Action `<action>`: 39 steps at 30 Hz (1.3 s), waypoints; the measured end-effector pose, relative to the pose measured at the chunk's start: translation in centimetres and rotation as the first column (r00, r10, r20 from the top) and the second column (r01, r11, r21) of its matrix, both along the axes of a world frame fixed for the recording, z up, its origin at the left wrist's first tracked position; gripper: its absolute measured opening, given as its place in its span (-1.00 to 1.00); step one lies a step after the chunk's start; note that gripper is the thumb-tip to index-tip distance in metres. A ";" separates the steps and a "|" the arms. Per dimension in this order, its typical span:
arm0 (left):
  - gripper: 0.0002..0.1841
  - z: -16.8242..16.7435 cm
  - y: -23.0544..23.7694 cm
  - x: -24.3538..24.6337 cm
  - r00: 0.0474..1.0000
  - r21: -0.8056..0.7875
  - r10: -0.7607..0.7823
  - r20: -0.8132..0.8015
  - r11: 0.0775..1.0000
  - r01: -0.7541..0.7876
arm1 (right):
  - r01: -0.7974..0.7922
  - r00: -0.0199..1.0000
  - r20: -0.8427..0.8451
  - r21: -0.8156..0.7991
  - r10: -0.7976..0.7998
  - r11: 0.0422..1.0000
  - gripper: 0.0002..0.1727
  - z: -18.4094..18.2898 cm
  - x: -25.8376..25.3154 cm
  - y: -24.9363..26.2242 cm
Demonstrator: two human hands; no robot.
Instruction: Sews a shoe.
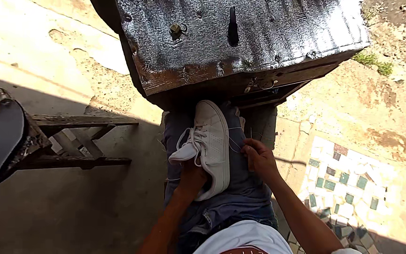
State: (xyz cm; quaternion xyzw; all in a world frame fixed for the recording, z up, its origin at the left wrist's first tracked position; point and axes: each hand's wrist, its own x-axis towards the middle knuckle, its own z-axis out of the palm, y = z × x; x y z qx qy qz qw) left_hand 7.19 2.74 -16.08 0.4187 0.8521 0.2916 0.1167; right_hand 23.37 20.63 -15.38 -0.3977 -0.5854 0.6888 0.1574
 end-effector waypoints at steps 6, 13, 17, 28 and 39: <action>-0.59 -0.2 0.0 0.0 1.000 -0.002 0.000 -0.004 1.000 0.000 | 0.010 1.000 -0.001 -0.003 -0.010 1.000 -0.67 -0.2 0.1 -0.1; -0.56 -0.3 0.1 -0.1 1.000 -0.004 0.004 0.009 1.000 -0.004 | 0.027 1.000 0.013 0.074 -0.028 0.997 -0.69 -0.1 -0.1 -0.5; -0.57 -0.3 0.2 -0.1 1.000 -0.008 0.010 0.002 1.000 -0.010 | 0.046 0.996 0.067 0.134 -0.055 0.990 -0.67 0.2 -0.4 -1.2; -0.61 -0.1 0.5 -0.2 1.000 0.001 0.006 0.005 1.000 -0.006 | 0.062 0.996 0.036 0.295 -0.076 0.953 -0.92 1.2 -1.4 0.4; -0.61 -0.8 0.1 -0.5 1.000 -0.010 -0.006 -0.003 1.000 0.006 | -0.603 0.797 0.007 0.045 0.604 0.796 -0.70 5.1 -1.4 2.0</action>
